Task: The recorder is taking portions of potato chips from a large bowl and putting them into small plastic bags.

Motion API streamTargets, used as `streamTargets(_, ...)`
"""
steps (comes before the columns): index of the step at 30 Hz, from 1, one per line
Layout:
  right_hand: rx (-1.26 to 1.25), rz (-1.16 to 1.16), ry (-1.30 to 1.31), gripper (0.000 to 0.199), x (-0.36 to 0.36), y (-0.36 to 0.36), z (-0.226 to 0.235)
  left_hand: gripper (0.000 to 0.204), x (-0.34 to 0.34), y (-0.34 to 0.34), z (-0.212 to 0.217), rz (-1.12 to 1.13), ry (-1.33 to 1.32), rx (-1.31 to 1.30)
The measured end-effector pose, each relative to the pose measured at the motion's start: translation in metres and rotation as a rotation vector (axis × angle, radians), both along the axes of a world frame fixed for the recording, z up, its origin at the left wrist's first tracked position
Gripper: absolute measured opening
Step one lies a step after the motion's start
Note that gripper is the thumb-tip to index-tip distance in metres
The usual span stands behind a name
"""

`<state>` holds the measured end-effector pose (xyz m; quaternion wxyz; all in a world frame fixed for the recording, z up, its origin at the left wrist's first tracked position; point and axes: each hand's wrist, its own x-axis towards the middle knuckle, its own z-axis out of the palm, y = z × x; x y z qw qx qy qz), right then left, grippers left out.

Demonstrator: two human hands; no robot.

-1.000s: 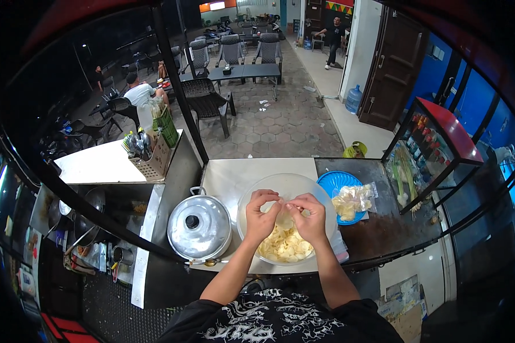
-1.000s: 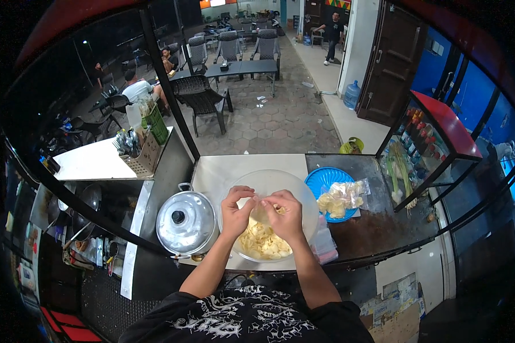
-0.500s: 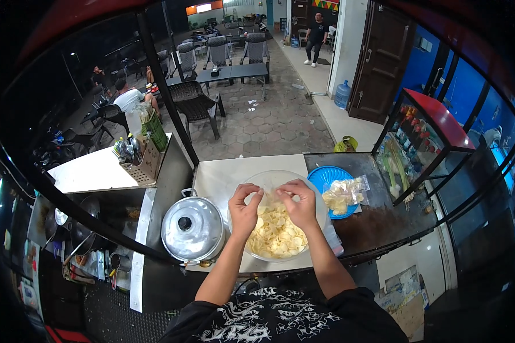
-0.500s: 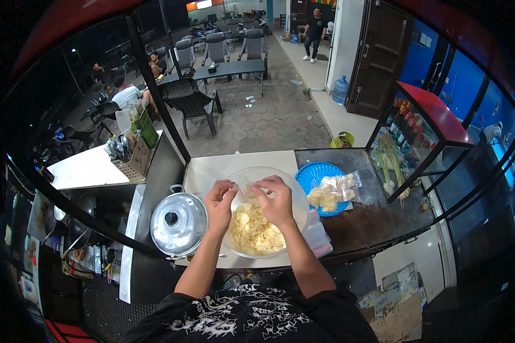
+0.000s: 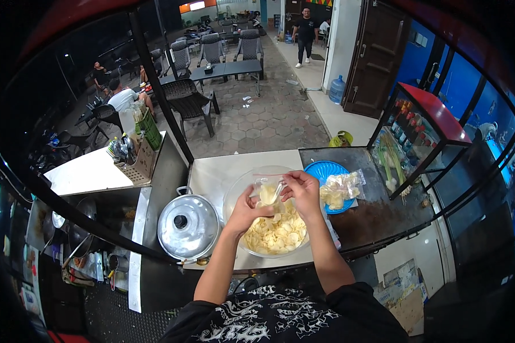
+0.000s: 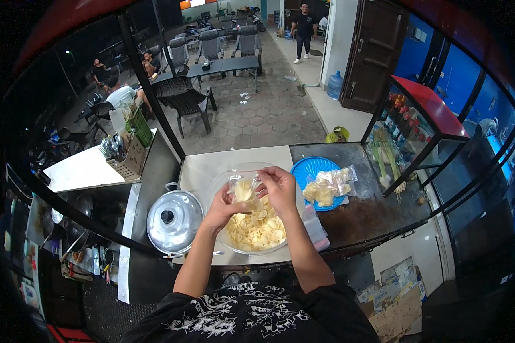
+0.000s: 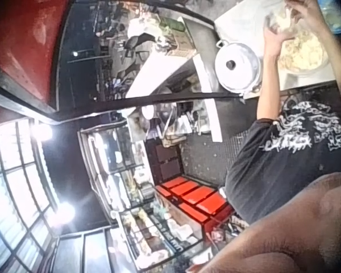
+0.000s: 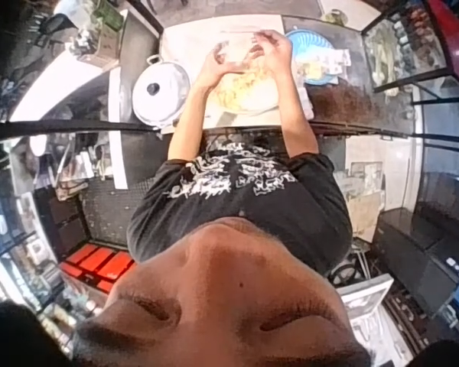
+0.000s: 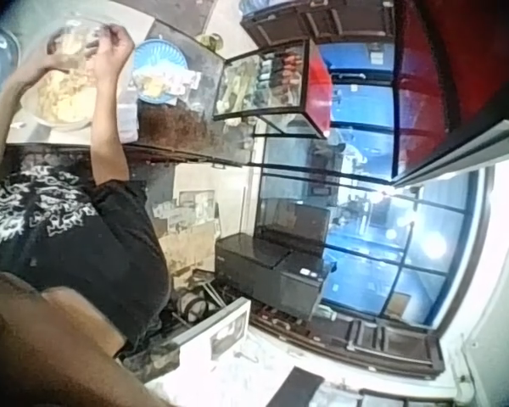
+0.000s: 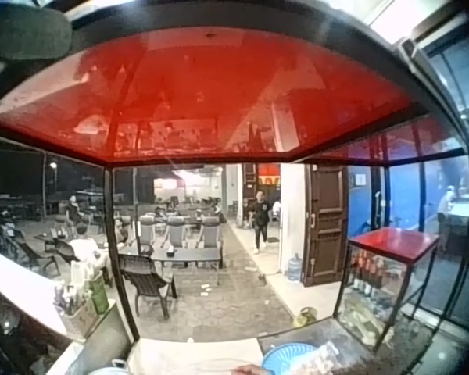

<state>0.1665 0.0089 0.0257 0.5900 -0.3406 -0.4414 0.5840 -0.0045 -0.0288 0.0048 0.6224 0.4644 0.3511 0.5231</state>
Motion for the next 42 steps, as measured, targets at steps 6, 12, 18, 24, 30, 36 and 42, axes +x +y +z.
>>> streamTargets(6, 0.024, 0.157, -0.124, 0.010, 0.001, -0.009, 0.019, 0.027, -0.009, 0.001, -0.002, -0.071, 0.035, 0.011)
streamTargets(12, 0.017, 0.107, -0.200, 0.011, 0.008, 0.005, -0.013, 0.029, -0.009, 0.002, -0.005, -0.054, 0.080, 0.039)
streamTargets(18, 0.046, 0.125, -0.169, 0.011, -0.005, -0.001, 0.001, 0.043, -0.016, 0.007, -0.010, 0.008, 0.139, 0.020)
streamTargets(24, 0.027, 0.014, -0.131, 0.009, 0.001, 0.002, -0.011, 0.077, 0.006, 0.000, 0.017, 0.236, 0.591, 0.301)
streamTargets(30, 0.156, 0.133, -0.224, 0.009, 0.002, -0.004, 0.003, 0.078, 0.005, 0.010, -0.001, 0.328, 0.622, 0.359)
streamTargets(36, 0.220, 0.386, -0.867, 0.025, 0.021, 0.013, 0.027, 0.069, 0.010, 0.008, 0.014, 0.226, 0.802, 0.520)
streamTargets(42, 0.146, 0.469, -1.023, 0.028, 0.011, 0.018, 0.053, 0.087, 0.016, 0.009, 0.016, 0.206, 0.664, 0.604)
